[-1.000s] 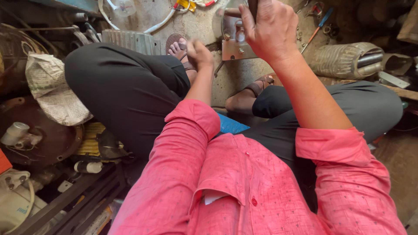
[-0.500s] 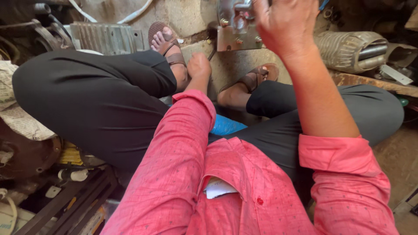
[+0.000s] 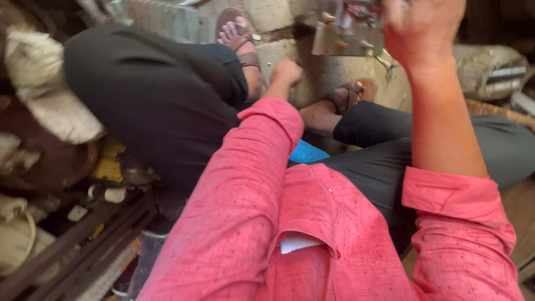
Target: The person sits on the floor of a cluttered repair workshop and assembles a metal pump head, threading bolts and fittings into the plate by hand. They pick up small fasteners from the floor, fit a cylindrical pipe piece onto the assembly, and use a spanner to tighten the parts.
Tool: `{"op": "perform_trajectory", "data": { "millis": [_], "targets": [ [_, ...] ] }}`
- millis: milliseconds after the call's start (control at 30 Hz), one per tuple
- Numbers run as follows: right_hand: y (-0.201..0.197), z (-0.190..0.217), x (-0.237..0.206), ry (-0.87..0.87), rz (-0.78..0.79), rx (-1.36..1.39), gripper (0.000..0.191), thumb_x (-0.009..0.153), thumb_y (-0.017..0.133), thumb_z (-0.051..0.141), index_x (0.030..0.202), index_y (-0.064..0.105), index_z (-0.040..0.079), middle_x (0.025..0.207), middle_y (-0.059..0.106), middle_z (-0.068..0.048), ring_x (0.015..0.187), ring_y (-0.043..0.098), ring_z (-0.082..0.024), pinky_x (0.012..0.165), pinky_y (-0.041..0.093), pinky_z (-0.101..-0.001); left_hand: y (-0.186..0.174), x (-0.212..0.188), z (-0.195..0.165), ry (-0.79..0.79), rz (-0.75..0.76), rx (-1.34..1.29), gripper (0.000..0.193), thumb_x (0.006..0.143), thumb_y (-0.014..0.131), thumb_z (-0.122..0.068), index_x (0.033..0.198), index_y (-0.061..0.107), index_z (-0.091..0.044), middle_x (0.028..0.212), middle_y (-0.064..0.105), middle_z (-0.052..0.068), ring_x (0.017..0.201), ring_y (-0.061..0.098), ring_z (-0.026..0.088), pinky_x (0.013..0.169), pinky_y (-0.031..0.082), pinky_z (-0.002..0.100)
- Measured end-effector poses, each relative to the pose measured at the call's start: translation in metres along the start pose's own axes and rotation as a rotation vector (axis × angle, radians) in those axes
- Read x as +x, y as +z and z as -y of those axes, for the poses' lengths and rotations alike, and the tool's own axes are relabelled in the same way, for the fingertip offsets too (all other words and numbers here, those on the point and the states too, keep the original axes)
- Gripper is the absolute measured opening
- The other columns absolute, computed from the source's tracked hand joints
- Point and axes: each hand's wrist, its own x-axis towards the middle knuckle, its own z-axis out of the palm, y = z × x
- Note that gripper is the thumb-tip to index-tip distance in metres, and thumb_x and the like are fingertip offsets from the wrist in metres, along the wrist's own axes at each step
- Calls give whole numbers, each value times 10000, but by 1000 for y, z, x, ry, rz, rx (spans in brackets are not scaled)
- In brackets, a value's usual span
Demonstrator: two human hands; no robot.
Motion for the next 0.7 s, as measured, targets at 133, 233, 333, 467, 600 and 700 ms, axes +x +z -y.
{"op": "perform_trajectory", "data": {
  "millis": [133,233,333,467,600,700],
  "targets": [
    [5,-9,-1,162,-48,139,177,1072,646,156,1080,564,-1,947,603,-208,883,582,-439,753,424,-527,-26,-24,-10,-255,-167,-377,410,848,689,-210,1227,658,-57,1275,671,204,1196,656,338,987,529,435],
    [1,-9,3,216,-35,172,216,1080,632,169,1156,539,-10,989,626,-236,910,594,-460,777,428,-539,-51,-43,-13,-253,-367,-449,384,871,659,-172,1236,622,-60,1229,688,208,1155,666,372,945,534,473],
    [-9,-7,10,267,-29,331,251,1063,621,148,1212,529,-33,1007,657,-256,904,636,-463,778,462,-536,-78,-52,-13,-212,-530,-540,218,923,612,-182,1040,754,-65,1172,709,214,1115,683,385,924,551,463],
    [-21,-11,19,333,-1,483,348,1082,607,83,1381,489,-50,1053,713,-282,958,690,-478,845,524,-504,-118,-47,-23,78,-711,-539,181,833,666,-207,880,750,-54,981,760,192,967,747,336,855,589,420],
    [-21,-16,20,237,-29,477,448,1100,595,41,1511,429,-23,1208,707,-292,1115,683,-482,971,551,-465,-143,-53,-38,365,-858,-519,204,870,659,-268,917,785,-114,968,770,177,942,729,378,832,566,465],
    [-20,-19,15,202,-25,491,475,1110,588,32,1542,394,-18,1246,678,-292,1150,662,-482,1004,561,-455,-154,-62,-46,271,-814,-566,291,877,682,-378,981,749,-115,994,739,189,934,707,399,803,560,465]
  ]
}}
